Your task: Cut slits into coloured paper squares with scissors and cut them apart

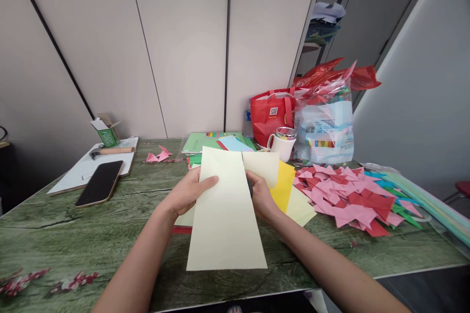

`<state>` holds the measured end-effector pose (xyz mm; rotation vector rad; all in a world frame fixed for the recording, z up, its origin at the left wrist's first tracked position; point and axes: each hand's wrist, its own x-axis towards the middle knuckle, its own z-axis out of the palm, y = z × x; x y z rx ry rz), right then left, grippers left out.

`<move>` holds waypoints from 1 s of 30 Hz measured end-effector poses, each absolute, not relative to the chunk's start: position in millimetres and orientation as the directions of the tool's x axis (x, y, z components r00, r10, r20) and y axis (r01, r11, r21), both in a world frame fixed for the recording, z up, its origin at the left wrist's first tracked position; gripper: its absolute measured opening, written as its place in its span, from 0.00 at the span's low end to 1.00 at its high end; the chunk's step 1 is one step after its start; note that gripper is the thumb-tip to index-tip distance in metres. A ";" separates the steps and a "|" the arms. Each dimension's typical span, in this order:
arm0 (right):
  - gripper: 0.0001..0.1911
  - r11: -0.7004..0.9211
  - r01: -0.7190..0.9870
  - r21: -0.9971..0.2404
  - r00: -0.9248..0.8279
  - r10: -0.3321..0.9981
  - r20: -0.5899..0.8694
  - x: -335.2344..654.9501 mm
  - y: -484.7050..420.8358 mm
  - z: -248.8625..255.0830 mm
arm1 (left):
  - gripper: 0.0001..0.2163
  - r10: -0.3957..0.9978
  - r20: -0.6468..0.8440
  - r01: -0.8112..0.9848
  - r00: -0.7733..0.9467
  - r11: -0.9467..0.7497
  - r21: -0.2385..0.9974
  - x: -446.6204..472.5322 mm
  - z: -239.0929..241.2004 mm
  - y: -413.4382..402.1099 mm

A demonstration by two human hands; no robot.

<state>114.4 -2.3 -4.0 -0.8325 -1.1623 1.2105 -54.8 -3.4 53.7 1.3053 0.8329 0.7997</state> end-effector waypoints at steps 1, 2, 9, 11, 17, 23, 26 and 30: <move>0.17 0.209 -0.255 -0.944 -0.039 0.973 0.226 114.6 -2.1 -4.6 | 0.16 0.871 -0.069 -0.031 0.486 0.096 0.995 -54.9 53.8 -3.4; 0.17 0.219 -0.250 -0.943 -0.032 0.972 0.234 114.9 -1.7 -5.2 | 0.16 0.871 -0.068 -0.030 0.487 0.095 0.995 -55.2 53.9 -3.4; 0.12 0.267 -0.211 -0.940 0.030 0.963 0.266 116.8 3.3 -8.1 | 0.13 0.889 -0.042 -0.019 0.455 0.057 0.998 -61.5 54.4 0.4; 0.12 0.288 -0.208 -0.935 0.026 0.957 0.289 116.5 3.4 -7.4 | 0.12 0.904 -0.023 -0.011 0.426 0.031 0.999 -63.8 54.1 2.8; 0.11 0.344 -0.161 -0.925 0.020 0.938 0.345 116.4 -0.5 -3.9 | 0.12 0.917 0.019 -0.020 0.399 -0.012 1.000 -67.4 53.0 7.0; 0.08 0.428 -0.119 -0.896 0.114 0.902 0.416 116.0 -5.7 1.9 | 0.12 0.913 0.008 0.006 0.408 -0.011 1.000 -67.5 53.4 5.9; 0.09 0.456 -0.107 -0.884 0.157 0.885 0.438 115.7 -6.7 3.8 | 0.13 0.914 0.002 0.014 0.405 -0.008 1.000 -67.4 53.5 5.7; 0.11 0.483 -0.076 -0.873 0.237 0.859 0.454 117.8 -4.6 3.7 | 0.13 0.923 -0.006 0.018 0.385 -0.001 1.000 -67.1 53.7 6.0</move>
